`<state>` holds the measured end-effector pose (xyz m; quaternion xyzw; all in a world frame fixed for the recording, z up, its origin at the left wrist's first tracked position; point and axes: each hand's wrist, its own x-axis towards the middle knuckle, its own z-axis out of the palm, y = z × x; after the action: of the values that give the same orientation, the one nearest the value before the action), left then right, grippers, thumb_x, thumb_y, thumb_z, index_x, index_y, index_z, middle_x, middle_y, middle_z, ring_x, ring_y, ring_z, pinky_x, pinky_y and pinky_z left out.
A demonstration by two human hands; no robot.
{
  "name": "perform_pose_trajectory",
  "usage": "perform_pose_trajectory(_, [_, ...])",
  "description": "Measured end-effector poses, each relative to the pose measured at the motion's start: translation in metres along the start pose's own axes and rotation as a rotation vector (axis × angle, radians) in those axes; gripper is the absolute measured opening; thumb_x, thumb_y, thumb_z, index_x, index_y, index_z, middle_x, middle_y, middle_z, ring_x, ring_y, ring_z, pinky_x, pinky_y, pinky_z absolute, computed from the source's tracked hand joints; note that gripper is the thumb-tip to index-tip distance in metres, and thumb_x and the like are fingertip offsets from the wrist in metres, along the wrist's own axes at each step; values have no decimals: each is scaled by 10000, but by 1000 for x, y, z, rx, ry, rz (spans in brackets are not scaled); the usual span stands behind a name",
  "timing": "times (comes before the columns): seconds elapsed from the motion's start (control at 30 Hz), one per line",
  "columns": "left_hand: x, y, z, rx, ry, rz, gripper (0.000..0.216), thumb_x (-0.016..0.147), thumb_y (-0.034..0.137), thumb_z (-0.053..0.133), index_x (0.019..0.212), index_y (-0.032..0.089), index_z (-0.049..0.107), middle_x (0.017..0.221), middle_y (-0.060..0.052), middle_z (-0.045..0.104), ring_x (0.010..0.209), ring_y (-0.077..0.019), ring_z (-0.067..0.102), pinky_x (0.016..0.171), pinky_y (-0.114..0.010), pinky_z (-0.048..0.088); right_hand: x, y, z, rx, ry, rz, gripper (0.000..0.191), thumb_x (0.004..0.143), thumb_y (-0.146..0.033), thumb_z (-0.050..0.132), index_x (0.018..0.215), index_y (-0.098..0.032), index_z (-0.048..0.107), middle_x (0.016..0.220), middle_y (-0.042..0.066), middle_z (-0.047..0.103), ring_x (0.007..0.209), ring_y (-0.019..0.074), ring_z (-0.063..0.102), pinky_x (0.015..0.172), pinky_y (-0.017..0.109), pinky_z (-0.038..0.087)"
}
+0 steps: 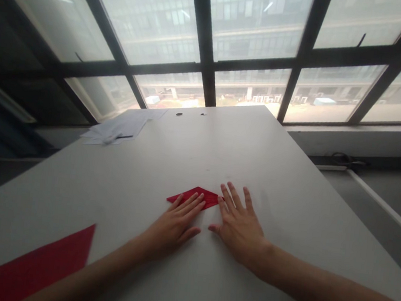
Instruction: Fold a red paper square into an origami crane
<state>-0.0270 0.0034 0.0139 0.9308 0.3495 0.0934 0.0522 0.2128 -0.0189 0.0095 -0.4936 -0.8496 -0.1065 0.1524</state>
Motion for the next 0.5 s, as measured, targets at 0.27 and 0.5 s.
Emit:
perform_pose_trajectory(0.27, [2, 0, -2, -15, -35, -19, 635, 998, 519, 359, 1542, 216, 234, 1596, -105, 249, 1491, -248, 203, 1209, -522, 168, 6, 2, -7, 7, 19, 119, 553, 961, -451, 479, 1311, -33, 577, 1471, 277, 431, 1445, 402, 258, 1158, 638, 144])
perform_pose_trajectory(0.5, [3, -1, -1, -48, 3, -23, 550, 1013, 446, 368, 1521, 249, 295, 1568, -78, 336, 1473, -217, 267, 1213, -489, 188, 23, 14, -6, 184, 20, 72, 341, 974, -170, 434, 1260, -166, 619, 1387, 155, 550, 1296, 279, 468, 1086, 441, 384])
